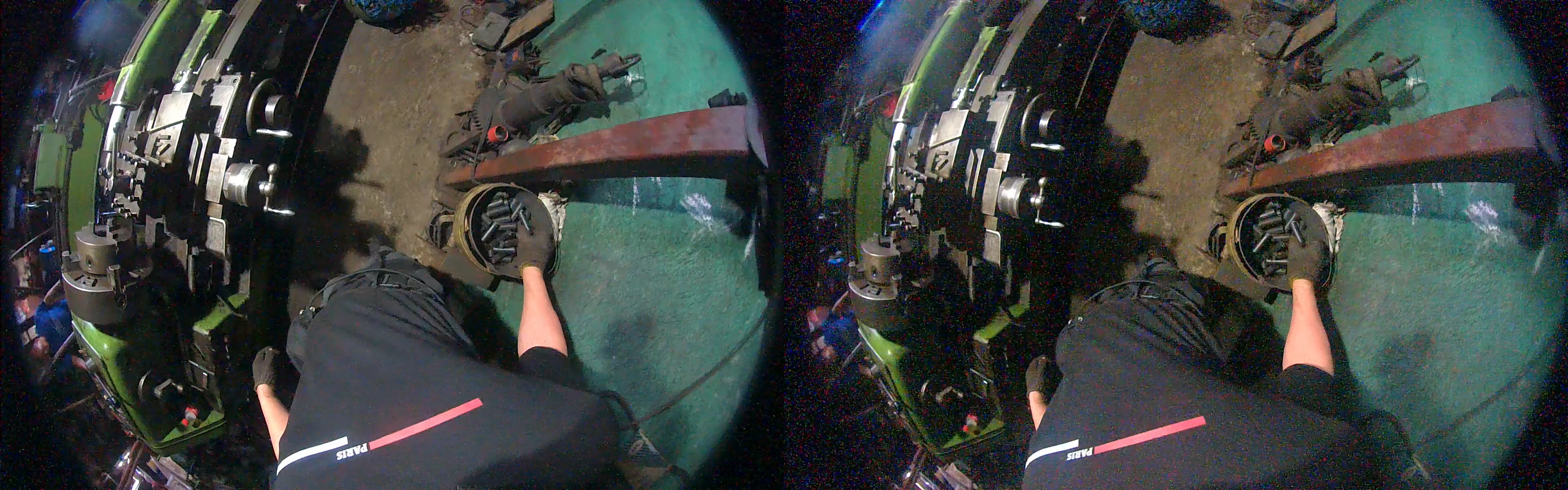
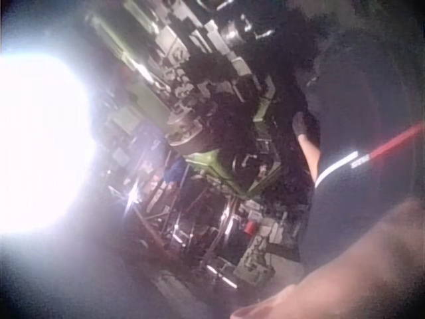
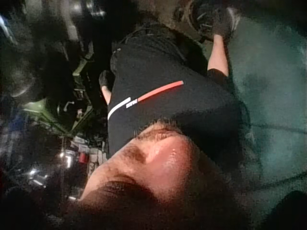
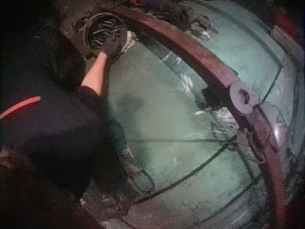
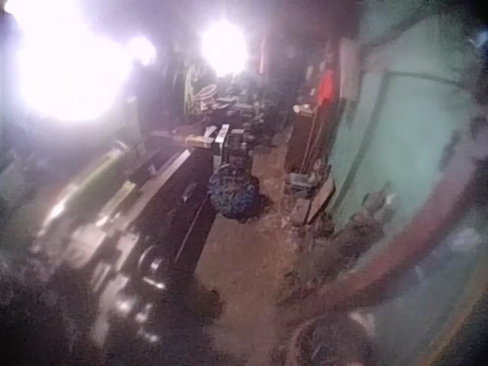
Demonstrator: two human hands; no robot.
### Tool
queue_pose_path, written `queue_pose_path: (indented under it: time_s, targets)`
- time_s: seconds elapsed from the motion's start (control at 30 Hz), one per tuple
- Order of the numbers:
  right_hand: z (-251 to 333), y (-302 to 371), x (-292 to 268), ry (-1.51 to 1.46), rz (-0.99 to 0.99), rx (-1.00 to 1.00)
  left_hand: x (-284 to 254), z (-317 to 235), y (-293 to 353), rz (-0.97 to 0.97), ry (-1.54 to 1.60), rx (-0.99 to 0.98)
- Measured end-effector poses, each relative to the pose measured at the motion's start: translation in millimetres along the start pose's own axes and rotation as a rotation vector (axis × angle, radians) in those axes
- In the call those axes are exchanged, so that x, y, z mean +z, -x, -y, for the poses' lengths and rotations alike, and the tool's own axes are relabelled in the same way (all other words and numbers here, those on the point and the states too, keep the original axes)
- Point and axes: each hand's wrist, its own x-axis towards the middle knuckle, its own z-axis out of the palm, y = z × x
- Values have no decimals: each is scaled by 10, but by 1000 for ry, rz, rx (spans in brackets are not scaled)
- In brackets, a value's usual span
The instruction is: The person operates a green metal lathe in a workshop. They adjust the chuck and controls, connect an air hose, and use a pneumatic tool to tighten the chuck jaws.
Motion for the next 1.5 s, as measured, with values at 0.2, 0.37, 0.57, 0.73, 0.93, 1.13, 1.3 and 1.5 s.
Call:
queue_pose_path:
  time_s: [0.2,0.37,0.57,0.73,0.93,1.13,1.3,1.5]
  targets:
    - [452,9,175,219,-142,-237,54,-154,-185,115,-191,43]
    - [-52,-434,304,60,-122,-145,259,-71,-4,119,-102,34]
    - [2145,277,274,-1168,524,334,358,19,399,-84,103,-85]
    - [3574,1147,545,-1711,1249,563,649,282,761,-22,53,-216]
    - [4487,2107,909,-1838,1853,598,1114,870,1251,-71,714,-844]
    - [4819,2900,1002,-1722,1938,682,1517,1336,1774,-115,557,-676]
    - [4855,3342,1116,-1603,1997,717,1742,1609,2065,-129,577,-671]
    - [4803,3750,1119,-1455,1897,665,1777,1858,2160,-131,598,-664]
